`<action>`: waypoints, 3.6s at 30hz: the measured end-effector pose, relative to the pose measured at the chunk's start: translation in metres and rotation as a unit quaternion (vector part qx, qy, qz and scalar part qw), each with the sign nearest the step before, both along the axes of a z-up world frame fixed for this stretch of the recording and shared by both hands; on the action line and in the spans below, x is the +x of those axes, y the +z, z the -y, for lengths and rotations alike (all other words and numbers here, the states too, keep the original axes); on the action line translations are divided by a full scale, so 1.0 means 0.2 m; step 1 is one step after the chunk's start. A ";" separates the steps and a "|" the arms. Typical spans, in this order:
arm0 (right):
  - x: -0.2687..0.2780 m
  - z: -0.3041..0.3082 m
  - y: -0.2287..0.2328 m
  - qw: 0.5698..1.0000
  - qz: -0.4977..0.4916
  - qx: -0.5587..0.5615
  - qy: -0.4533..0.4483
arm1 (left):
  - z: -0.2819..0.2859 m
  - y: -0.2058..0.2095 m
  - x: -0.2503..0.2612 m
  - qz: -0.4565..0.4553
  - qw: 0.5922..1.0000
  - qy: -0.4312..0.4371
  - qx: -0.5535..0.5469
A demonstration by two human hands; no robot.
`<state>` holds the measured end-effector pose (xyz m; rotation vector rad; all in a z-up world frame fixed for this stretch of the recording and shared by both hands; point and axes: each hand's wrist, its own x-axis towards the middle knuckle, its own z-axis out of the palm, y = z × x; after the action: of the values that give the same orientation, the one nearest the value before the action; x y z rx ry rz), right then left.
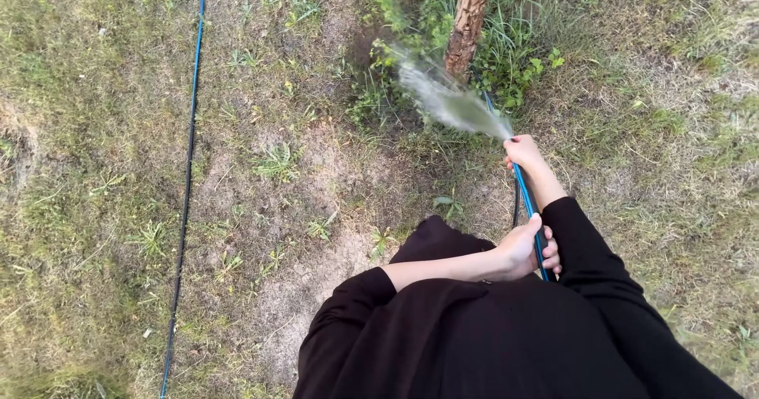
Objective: The person waters plants in a grassy yard using a blue garden hose, spraying water at the base of small shrubs and around tree trunks. They walk between plants, reposition the hose, and spray water over the soil and grass in several spots.
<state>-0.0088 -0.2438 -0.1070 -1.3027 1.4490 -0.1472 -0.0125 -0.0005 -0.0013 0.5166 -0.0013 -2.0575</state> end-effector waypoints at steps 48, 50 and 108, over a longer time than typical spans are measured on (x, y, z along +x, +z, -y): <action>-0.05 -0.13 0.23 0.996 0.003 0.065 0.053 | -0.08 -0.08 -0.19 -0.063 0.995 -0.048 -0.057; -0.05 -0.13 0.22 0.996 -0.002 0.071 0.062 | -0.08 -0.08 -0.19 -0.069 0.995 -0.043 -0.058; -0.41 0.04 0.58 0.953 -0.049 -0.235 -0.184 | 0.03 0.12 -0.08 0.015 0.990 -0.115 -0.078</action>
<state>-0.0911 -0.2527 0.0096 -1.4108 1.8028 -0.7207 -0.0283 -0.0061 0.0226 0.4665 -0.2480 -2.2523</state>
